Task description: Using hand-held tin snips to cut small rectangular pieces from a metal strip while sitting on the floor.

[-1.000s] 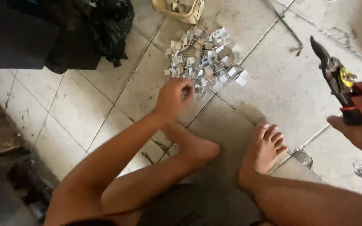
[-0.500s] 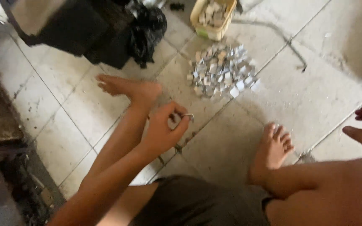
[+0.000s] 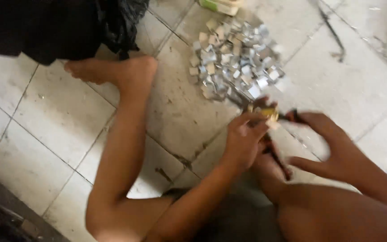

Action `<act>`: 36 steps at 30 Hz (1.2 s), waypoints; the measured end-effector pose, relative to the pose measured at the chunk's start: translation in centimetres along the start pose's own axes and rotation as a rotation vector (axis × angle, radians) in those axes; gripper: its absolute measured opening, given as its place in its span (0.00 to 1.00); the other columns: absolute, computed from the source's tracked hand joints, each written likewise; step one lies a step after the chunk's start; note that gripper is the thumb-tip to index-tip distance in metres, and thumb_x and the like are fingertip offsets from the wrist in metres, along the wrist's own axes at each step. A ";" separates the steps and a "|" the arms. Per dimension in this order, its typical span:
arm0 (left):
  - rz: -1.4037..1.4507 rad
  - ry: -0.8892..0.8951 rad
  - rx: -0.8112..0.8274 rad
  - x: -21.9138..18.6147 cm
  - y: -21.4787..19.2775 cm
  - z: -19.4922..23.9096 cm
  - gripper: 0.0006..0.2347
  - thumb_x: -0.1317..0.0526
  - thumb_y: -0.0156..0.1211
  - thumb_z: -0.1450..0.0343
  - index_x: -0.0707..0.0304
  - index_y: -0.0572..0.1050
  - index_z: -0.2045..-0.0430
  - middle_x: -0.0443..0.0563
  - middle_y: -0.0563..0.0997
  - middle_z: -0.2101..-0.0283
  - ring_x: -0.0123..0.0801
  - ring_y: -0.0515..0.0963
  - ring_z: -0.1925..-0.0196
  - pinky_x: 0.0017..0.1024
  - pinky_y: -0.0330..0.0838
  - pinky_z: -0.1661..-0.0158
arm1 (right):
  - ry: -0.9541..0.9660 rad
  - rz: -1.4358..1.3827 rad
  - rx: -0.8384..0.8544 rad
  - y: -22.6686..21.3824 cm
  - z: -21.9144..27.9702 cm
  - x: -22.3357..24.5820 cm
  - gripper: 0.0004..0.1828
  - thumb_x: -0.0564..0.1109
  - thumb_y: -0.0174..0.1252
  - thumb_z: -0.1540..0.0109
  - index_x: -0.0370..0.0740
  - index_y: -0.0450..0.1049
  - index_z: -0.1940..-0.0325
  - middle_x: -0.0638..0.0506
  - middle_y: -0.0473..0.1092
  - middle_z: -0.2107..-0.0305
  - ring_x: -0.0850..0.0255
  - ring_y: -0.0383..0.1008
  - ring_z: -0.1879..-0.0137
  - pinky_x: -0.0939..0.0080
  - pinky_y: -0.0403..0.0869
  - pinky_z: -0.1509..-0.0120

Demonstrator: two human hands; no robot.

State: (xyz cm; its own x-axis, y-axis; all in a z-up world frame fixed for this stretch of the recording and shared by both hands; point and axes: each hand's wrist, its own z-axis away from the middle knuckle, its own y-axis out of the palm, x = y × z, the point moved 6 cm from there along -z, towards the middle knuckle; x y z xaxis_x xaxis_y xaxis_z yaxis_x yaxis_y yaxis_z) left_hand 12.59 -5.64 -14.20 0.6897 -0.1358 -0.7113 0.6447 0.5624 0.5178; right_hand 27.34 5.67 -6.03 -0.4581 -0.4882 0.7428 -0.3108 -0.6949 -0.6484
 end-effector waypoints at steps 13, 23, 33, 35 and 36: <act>0.316 -0.111 0.170 -4.6 -11.1 -2.8 0.01 0.69 0.63 0.29 0.65 0.76 0.69 0.57 0.69 0.42 0.52 0.73 0.37 0.38 0.70 0.44 | 0.195 0.707 0.438 22.3 0.3 -2.9 0.17 0.50 0.53 0.41 0.65 0.64 0.48 0.63 0.72 0.51 0.56 0.79 0.56 0.52 0.79 0.67; 0.410 -0.131 0.056 -2.7 -14.7 -2.1 0.03 0.75 0.59 0.30 0.69 0.75 0.68 0.57 0.67 0.39 0.51 0.73 0.37 0.32 0.71 0.47 | 0.481 0.737 1.082 22.4 0.1 -4.0 0.31 0.51 0.54 0.38 0.81 0.48 0.39 0.74 0.51 0.33 0.60 0.66 0.32 0.29 0.60 0.21; 0.354 -0.041 0.118 -4.2 -14.7 -3.1 0.02 0.68 0.63 0.28 0.64 0.75 0.67 0.57 0.67 0.42 0.58 0.69 0.34 0.52 0.64 0.33 | 0.289 0.880 0.563 21.8 0.3 -3.0 0.22 0.57 0.57 0.45 0.77 0.57 0.50 0.70 0.64 0.41 0.54 0.69 0.36 0.43 0.70 0.29; 0.352 -0.052 0.119 -4.2 -14.5 -3.3 0.03 0.67 0.64 0.29 0.63 0.76 0.68 0.57 0.67 0.43 0.56 0.69 0.34 0.52 0.64 0.33 | 0.321 0.850 0.669 21.7 -0.1 -2.9 0.30 0.53 0.62 0.48 0.78 0.56 0.48 0.71 0.61 0.40 0.56 0.67 0.35 0.43 0.67 0.27; 0.354 -0.056 0.118 -4.2 -14.6 -3.2 0.03 0.67 0.64 0.29 0.63 0.76 0.68 0.57 0.67 0.43 0.56 0.69 0.34 0.52 0.64 0.33 | 0.324 0.849 0.672 21.8 0.1 -3.0 0.30 0.53 0.62 0.48 0.78 0.56 0.48 0.71 0.61 0.40 0.56 0.67 0.35 0.43 0.67 0.27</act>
State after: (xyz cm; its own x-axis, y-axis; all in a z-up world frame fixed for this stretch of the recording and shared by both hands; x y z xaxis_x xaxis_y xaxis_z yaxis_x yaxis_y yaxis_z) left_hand -0.73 -10.64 -20.31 0.8915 0.0043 -0.4530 0.3943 0.4851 0.7805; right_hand 22.05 -8.09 -22.39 -0.5325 -0.8456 -0.0371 0.6702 -0.3945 -0.6286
